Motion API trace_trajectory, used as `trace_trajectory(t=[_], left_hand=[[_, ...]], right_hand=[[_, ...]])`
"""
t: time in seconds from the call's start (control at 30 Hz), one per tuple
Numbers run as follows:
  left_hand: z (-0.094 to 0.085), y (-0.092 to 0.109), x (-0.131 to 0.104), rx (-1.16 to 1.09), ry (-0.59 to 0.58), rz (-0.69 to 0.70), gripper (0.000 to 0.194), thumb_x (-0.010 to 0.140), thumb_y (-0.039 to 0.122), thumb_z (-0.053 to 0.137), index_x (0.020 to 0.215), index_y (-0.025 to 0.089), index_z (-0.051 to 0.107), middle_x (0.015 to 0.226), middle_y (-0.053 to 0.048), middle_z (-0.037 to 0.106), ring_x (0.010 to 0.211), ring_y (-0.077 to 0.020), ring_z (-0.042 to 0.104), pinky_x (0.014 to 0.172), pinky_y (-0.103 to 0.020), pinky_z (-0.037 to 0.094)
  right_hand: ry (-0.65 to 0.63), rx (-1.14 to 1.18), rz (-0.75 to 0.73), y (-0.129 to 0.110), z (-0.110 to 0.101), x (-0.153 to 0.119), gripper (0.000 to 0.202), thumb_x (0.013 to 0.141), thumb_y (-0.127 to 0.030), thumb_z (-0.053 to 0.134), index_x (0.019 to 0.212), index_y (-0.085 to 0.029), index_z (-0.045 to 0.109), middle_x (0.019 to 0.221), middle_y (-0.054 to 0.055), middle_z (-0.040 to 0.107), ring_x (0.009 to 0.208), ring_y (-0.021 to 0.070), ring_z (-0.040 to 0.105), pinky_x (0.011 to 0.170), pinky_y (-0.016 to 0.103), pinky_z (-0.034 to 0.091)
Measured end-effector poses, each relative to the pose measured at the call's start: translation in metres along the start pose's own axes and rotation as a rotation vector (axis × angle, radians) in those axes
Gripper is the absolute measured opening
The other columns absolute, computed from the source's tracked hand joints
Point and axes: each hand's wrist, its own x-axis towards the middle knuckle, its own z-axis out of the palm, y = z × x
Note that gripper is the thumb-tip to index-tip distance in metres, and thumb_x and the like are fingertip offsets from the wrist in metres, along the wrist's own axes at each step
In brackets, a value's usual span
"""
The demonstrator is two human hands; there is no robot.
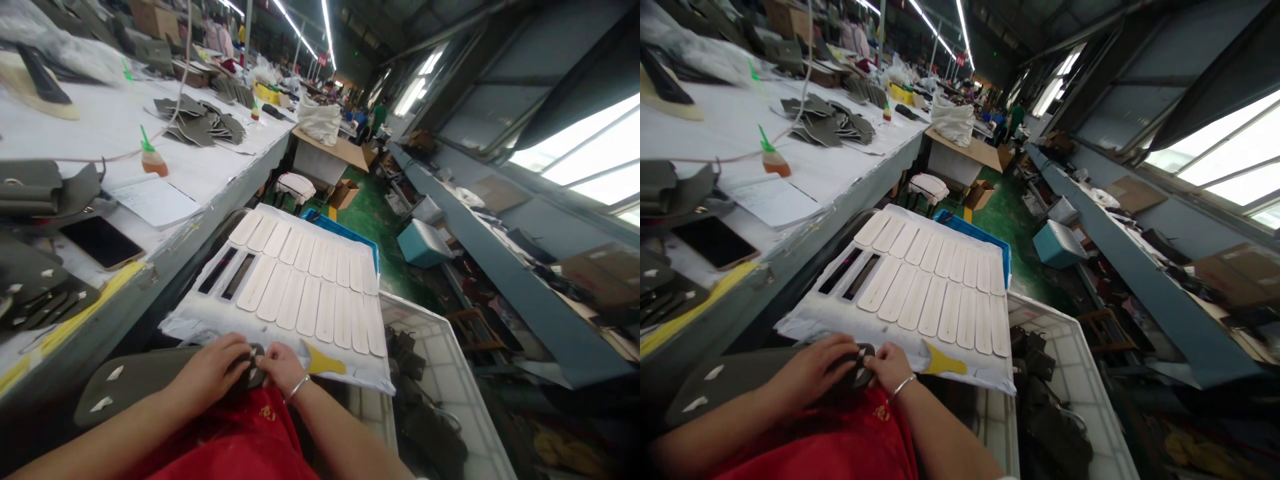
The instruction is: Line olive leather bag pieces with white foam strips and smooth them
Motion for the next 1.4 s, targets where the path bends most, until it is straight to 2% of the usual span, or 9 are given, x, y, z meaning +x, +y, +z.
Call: trace_trajectory(t=[0.07, 0.17, 0.33, 0.47, 0.67, 0.9, 1.13, 1.3, 1.4], left_hand=[[-0.003, 0.0, 0.016, 0.001, -0.022, -0.104, 0.025, 0.085, 0.024, 0.048, 0.105, 0.018, 0.062, 0.104, -0.008, 0.061, 0.097, -0.0219, 0.055, 0.089, -0.036, 0.043], [0.0, -0.004, 0.034, -0.015, -0.152, -0.138, 0.027, 0.079, 0.023, 0.053, 0.103, 0.019, 0.065, 0.098, -0.007, 0.063, 0.094, -0.0236, 0.056, 0.086, -0.037, 0.043], [0.002, -0.008, 0.044, -0.032, -0.208, -0.157, 0.029, 0.078, 0.022, 0.05, 0.103, 0.02, 0.065, 0.097, -0.008, 0.064, 0.093, -0.0247, 0.056, 0.086, -0.037, 0.041], [-0.001, -0.007, 0.045, -0.031, -0.226, -0.163, 0.03, 0.077, 0.023, 0.049, 0.102, 0.02, 0.065, 0.095, -0.008, 0.064, 0.092, -0.0248, 0.055, 0.085, -0.037, 0.041], [0.0, -0.002, 0.039, -0.003, -0.239, -0.159, 0.031, 0.078, 0.025, 0.048, 0.103, 0.018, 0.064, 0.097, -0.008, 0.064, 0.093, -0.0255, 0.054, 0.086, -0.037, 0.041], [0.0, -0.001, 0.04, 0.041, -0.23, -0.184, 0.032, 0.076, 0.024, 0.047, 0.103, 0.019, 0.064, 0.097, -0.009, 0.063, 0.095, -0.0261, 0.055, 0.086, -0.037, 0.041], [0.001, 0.001, 0.04, 0.062, -0.223, -0.176, 0.03, 0.076, 0.025, 0.048, 0.102, 0.02, 0.064, 0.095, -0.008, 0.064, 0.093, -0.0256, 0.056, 0.086, -0.036, 0.042], [-0.003, 0.001, 0.033, 0.077, -0.196, -0.179, 0.031, 0.078, 0.024, 0.049, 0.105, 0.02, 0.064, 0.098, -0.009, 0.064, 0.094, -0.0255, 0.056, 0.086, -0.038, 0.042], [-0.005, 0.009, 0.038, 0.097, -0.166, -0.174, 0.029, 0.083, 0.025, 0.046, 0.105, 0.017, 0.064, 0.099, -0.01, 0.065, 0.092, -0.0253, 0.056, 0.083, -0.038, 0.043]], right_hand=[[0.07, 0.043, -0.013, 0.005, 0.006, -0.004, 0.025, 0.078, -0.015, 0.055, 0.065, -0.02, 0.035, 0.035, -0.012, 0.039, 0.031, 0.0069, 0.042, 0.033, 0.014, 0.029], [0.143, 0.077, -0.02, 0.009, 0.012, -0.005, 0.023, 0.077, -0.012, 0.053, 0.067, -0.021, 0.034, 0.036, -0.013, 0.036, 0.03, 0.0066, 0.039, 0.032, 0.015, 0.026], [0.127, 0.027, -0.034, 0.008, 0.008, 0.004, 0.022, 0.074, -0.009, 0.054, 0.069, -0.021, 0.036, 0.037, -0.014, 0.038, 0.03, 0.0079, 0.041, 0.034, 0.017, 0.027], [0.083, -0.023, -0.063, 0.001, -0.002, 0.003, 0.023, 0.071, -0.008, 0.055, 0.067, -0.021, 0.037, 0.037, -0.014, 0.037, 0.031, 0.008, 0.041, 0.037, 0.018, 0.028], [-0.016, 0.016, -0.023, 0.005, -0.008, -0.013, 0.024, 0.063, -0.003, 0.055, 0.072, -0.02, 0.04, 0.039, -0.01, 0.048, 0.037, 0.0119, 0.05, 0.037, 0.018, 0.035], [0.027, 0.12, 0.076, 0.008, 0.005, -0.013, 0.027, 0.065, -0.006, 0.049, 0.079, -0.022, 0.033, 0.036, -0.012, 0.044, 0.034, 0.0125, 0.046, 0.038, 0.024, 0.044], [0.071, 0.192, 0.131, 0.012, 0.011, -0.024, 0.029, 0.065, -0.007, 0.051, 0.081, -0.022, 0.033, 0.045, -0.012, 0.047, 0.041, 0.0108, 0.049, 0.041, 0.026, 0.048], [0.13, 0.177, 0.091, 0.017, 0.018, -0.023, 0.028, 0.064, -0.009, 0.053, 0.08, -0.022, 0.033, 0.047, -0.012, 0.043, 0.038, 0.0104, 0.045, 0.038, 0.023, 0.042], [0.166, 0.173, 0.045, 0.019, 0.021, -0.021, 0.027, 0.064, -0.01, 0.054, 0.078, -0.022, 0.034, 0.048, -0.012, 0.04, 0.037, 0.0095, 0.042, 0.037, 0.021, 0.037]])
